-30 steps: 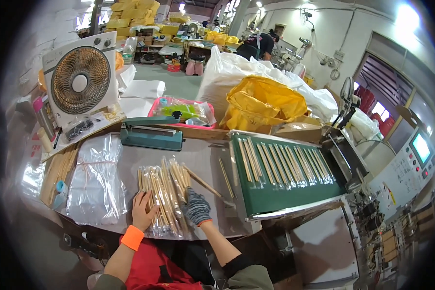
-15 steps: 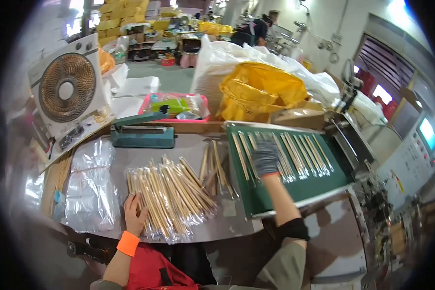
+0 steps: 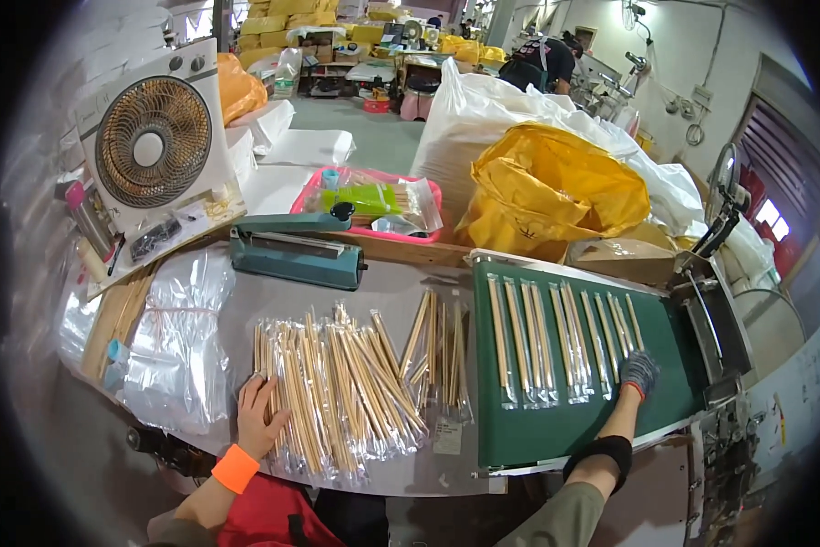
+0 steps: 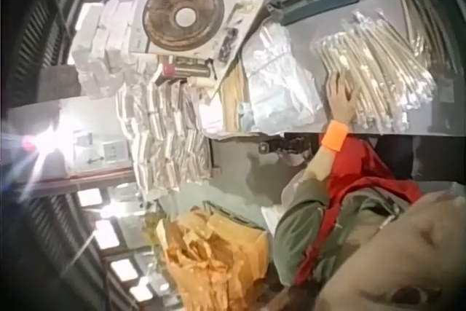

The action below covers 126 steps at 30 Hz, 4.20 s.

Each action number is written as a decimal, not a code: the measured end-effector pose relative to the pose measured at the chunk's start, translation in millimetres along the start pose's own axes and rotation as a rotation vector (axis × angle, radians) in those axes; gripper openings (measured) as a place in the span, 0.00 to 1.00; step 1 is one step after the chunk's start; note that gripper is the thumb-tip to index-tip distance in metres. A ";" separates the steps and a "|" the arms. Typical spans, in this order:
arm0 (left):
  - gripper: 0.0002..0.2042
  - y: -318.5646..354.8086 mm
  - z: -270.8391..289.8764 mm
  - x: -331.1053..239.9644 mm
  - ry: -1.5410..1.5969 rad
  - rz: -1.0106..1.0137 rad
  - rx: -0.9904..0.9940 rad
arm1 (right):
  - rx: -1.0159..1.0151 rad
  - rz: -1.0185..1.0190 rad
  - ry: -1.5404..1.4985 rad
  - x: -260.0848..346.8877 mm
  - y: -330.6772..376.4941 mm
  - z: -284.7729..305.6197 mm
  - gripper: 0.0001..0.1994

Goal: Packaging bundles of wooden skewers into plastic bags, sealing them with a heat sealer, and stacking them on a pallet.

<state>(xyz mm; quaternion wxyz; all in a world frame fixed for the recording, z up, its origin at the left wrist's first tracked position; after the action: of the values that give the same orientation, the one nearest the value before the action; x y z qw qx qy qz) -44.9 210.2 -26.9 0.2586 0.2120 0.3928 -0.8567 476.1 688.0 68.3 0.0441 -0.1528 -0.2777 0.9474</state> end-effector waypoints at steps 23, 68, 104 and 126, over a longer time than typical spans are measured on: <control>0.37 -29.5 -45.2 48.8 0.710 0.619 0.077 | 0.286 0.362 -0.769 346.5 115.5 116.9 0.24; 0.07 -13.0 100.3 94.1 -0.401 -0.329 -0.072 | 1.120 0.635 -1.692 323.8 435.8 283.1 0.16; 0.23 175.8 146.5 -10.4 0.323 0.302 0.126 | 1.256 0.572 -1.703 151.2 514.9 186.7 0.36; 0.06 169.7 145.2 -18.9 0.411 -0.124 0.318 | 0.615 1.281 -1.752 189.8 508.8 271.8 0.07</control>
<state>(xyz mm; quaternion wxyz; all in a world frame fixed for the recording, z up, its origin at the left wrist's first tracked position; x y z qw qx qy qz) 50.0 7.1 -24.5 0.0838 0.3951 0.3098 -0.8607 211.2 152.2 -39.3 -0.6244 0.4679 0.1617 0.6041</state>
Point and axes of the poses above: each hand's wrist, its own y-axis away from the middle knuckle, its own z-axis out of the back of the hand, x = y × z, the point moved 3 cm from there along -y, towards the middle knuckle, and after that the axes turned 15 degrees about -x, right-handed, at the moved point
